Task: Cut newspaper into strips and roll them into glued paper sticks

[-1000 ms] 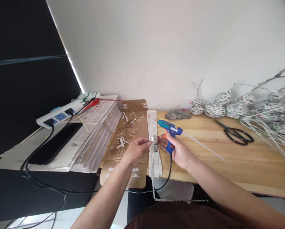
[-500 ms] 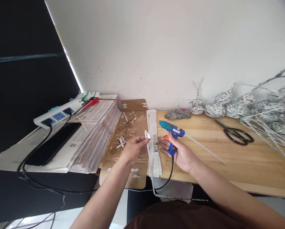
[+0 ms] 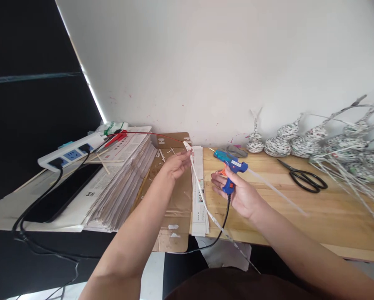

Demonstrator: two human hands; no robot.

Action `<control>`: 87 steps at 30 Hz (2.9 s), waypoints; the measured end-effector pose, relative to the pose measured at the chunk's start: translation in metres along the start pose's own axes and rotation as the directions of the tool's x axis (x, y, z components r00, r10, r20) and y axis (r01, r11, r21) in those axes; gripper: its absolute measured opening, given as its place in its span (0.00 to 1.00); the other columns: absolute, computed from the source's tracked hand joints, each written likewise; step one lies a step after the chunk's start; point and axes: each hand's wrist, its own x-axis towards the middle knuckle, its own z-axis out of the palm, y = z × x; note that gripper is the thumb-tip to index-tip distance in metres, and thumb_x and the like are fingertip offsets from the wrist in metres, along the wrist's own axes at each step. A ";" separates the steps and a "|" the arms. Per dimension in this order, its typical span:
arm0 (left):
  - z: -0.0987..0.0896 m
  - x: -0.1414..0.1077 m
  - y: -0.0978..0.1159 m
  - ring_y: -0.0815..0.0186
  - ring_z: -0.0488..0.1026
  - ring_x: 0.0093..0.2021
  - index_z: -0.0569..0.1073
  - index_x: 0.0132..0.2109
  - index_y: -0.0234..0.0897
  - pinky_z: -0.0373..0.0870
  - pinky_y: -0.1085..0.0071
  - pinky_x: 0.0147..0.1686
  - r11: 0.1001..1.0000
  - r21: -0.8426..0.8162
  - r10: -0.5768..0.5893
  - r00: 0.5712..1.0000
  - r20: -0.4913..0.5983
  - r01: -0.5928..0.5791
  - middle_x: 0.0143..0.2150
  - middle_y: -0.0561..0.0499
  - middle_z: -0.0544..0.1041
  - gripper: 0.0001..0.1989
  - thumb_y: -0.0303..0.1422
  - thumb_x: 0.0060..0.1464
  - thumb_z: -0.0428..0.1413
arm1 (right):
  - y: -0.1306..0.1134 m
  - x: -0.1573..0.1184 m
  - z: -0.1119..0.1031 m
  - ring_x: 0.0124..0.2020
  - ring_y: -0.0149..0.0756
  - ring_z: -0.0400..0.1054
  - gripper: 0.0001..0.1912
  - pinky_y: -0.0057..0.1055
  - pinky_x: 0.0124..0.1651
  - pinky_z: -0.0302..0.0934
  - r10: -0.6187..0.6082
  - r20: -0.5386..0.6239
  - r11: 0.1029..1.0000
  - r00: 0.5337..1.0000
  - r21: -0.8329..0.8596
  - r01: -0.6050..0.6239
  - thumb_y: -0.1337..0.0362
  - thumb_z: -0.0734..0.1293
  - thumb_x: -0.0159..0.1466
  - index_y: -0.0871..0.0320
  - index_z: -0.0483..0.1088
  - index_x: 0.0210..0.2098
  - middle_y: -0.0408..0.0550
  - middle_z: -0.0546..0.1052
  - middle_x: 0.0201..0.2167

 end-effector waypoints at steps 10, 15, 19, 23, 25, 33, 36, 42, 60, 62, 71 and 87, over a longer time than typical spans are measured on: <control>0.000 0.079 -0.014 0.71 0.72 0.27 0.74 0.32 0.34 0.69 0.73 0.37 0.988 0.134 -0.059 0.993 -0.105 0.073 0.27 0.51 0.77 0.12 0.28 0.39 0.69 | 0.010 0.066 0.012 0.30 0.34 0.71 0.12 0.29 0.33 0.65 -0.110 -0.011 0.994 0.994 -0.026 0.110 0.52 0.72 0.56 0.53 0.71 0.31 0.43 0.77 0.28; 0.007 0.095 -0.014 0.72 0.70 0.23 0.74 0.32 0.35 0.67 0.74 0.31 0.978 0.179 -0.090 0.988 -0.123 0.111 0.24 0.54 0.75 0.15 0.31 0.37 0.69 | 0.018 0.092 0.018 0.36 0.36 0.73 0.17 0.29 0.37 0.64 -0.160 0.026 0.987 0.987 -0.027 0.160 0.48 0.72 0.52 0.53 0.71 0.30 0.42 0.79 0.29; 0.006 0.095 -0.014 0.72 0.70 0.24 0.73 0.33 0.35 0.67 0.73 0.32 0.978 0.178 -0.087 0.988 -0.131 0.109 0.25 0.54 0.75 0.15 0.32 0.38 0.69 | 0.017 0.109 0.024 0.36 0.36 0.73 0.17 0.28 0.36 0.63 -0.143 0.035 0.989 0.989 -0.038 0.145 0.48 0.73 0.51 0.54 0.71 0.29 0.43 0.79 0.27; 0.000 0.086 -0.010 0.72 0.70 0.26 0.72 0.34 0.36 0.68 0.72 0.35 0.985 0.150 -0.060 0.986 -0.158 0.084 0.26 0.54 0.75 0.14 0.31 0.40 0.68 | 0.015 0.113 0.026 0.34 0.35 0.73 0.17 0.29 0.36 0.62 -0.138 0.044 0.989 0.989 -0.045 0.140 0.48 0.73 0.50 0.55 0.72 0.29 0.43 0.79 0.27; -0.003 0.077 -0.008 0.72 0.70 0.26 0.72 0.34 0.36 0.69 0.70 0.36 0.989 0.130 -0.046 0.984 -0.172 0.069 0.26 0.54 0.75 0.14 0.30 0.40 0.67 | 0.014 0.111 0.025 0.33 0.33 0.72 0.17 0.27 0.35 0.61 -0.149 0.021 0.988 0.989 -0.044 0.150 0.49 0.73 0.50 0.55 0.71 0.29 0.42 0.79 0.27; -0.012 0.004 -0.002 0.67 0.75 0.36 0.74 0.36 0.36 0.71 0.63 0.44 0.999 0.047 -0.005 0.993 -0.121 0.011 0.37 0.49 0.78 0.08 0.27 0.47 0.63 | 0.011 0.113 0.029 0.26 0.30 0.69 0.15 0.27 0.30 0.61 -0.113 0.010 0.993 0.994 -0.043 0.113 0.50 0.72 0.55 0.55 0.71 0.27 0.42 0.76 0.24; -0.025 -0.038 -0.006 0.63 0.75 0.44 0.74 0.38 0.36 0.71 0.60 0.47 1.000 -0.015 -0.008 0.999 -0.047 0.007 0.45 0.45 0.78 0.08 0.28 0.49 0.62 | 0.009 0.093 0.025 0.22 0.28 0.65 0.16 0.26 0.25 0.59 -0.076 0.000 0.996 0.997 -0.048 0.076 0.50 0.70 0.58 0.56 0.70 0.26 0.42 0.75 0.22; -0.055 -0.119 -0.033 0.57 0.75 0.49 0.75 0.35 0.34 0.71 0.56 0.50 0.994 -0.086 -0.062 0.998 -0.006 0.061 0.55 0.42 0.74 0.05 0.30 0.50 0.62 | 0.018 0.010 0.001 0.37 0.35 0.72 0.12 0.28 0.34 0.66 0.101 -0.047 0.995 0.994 -0.021 -0.102 0.53 0.70 0.59 0.55 0.72 0.32 0.46 0.79 0.35; -0.054 -0.164 -0.073 0.56 0.73 0.51 0.76 0.34 0.32 0.69 0.61 0.51 0.984 -0.176 -0.051 0.998 -0.048 0.042 0.53 0.40 0.75 0.07 0.31 0.49 0.64 | 0.051 -0.030 0.000 0.52 0.39 0.70 0.12 0.32 0.48 0.69 0.121 -0.020 0.990 0.992 0.075 -0.120 0.55 0.70 0.59 0.53 0.71 0.40 0.46 0.79 0.42; -0.054 -0.168 -0.075 0.56 0.73 0.51 0.76 0.35 0.31 0.69 0.62 0.50 0.982 -0.189 -0.035 0.998 -0.050 0.025 0.52 0.40 0.76 0.07 0.31 0.49 0.64 | 0.052 -0.030 0.000 0.52 0.39 0.70 0.12 0.32 0.49 0.68 0.118 -0.011 0.990 0.993 0.072 -0.117 0.56 0.70 0.60 0.53 0.71 0.40 0.46 0.79 0.42; -0.072 -0.176 -0.073 0.66 0.77 0.40 0.76 0.37 0.32 0.72 0.75 0.37 0.976 -0.211 0.011 0.986 -0.166 -0.046 0.38 0.45 0.79 0.10 0.32 0.48 0.65 | 0.046 -0.044 0.006 0.48 0.41 0.72 0.15 0.35 0.48 0.68 0.014 0.030 0.992 0.999 -0.123 -0.010 0.54 0.70 0.60 0.55 0.71 0.41 0.50 0.78 0.43; -0.054 -0.185 -0.058 0.71 0.75 0.35 0.78 0.37 0.30 0.73 0.79 0.35 0.974 -0.174 0.123 0.983 -0.133 -0.146 0.37 0.46 0.78 0.10 0.32 0.48 0.65 | 0.034 -0.093 0.014 0.20 0.27 0.65 0.16 0.22 0.22 0.57 0.094 0.410 0.740 0.907 -0.638 0.212 0.54 0.66 0.64 0.58 0.70 0.46 0.42 0.73 0.20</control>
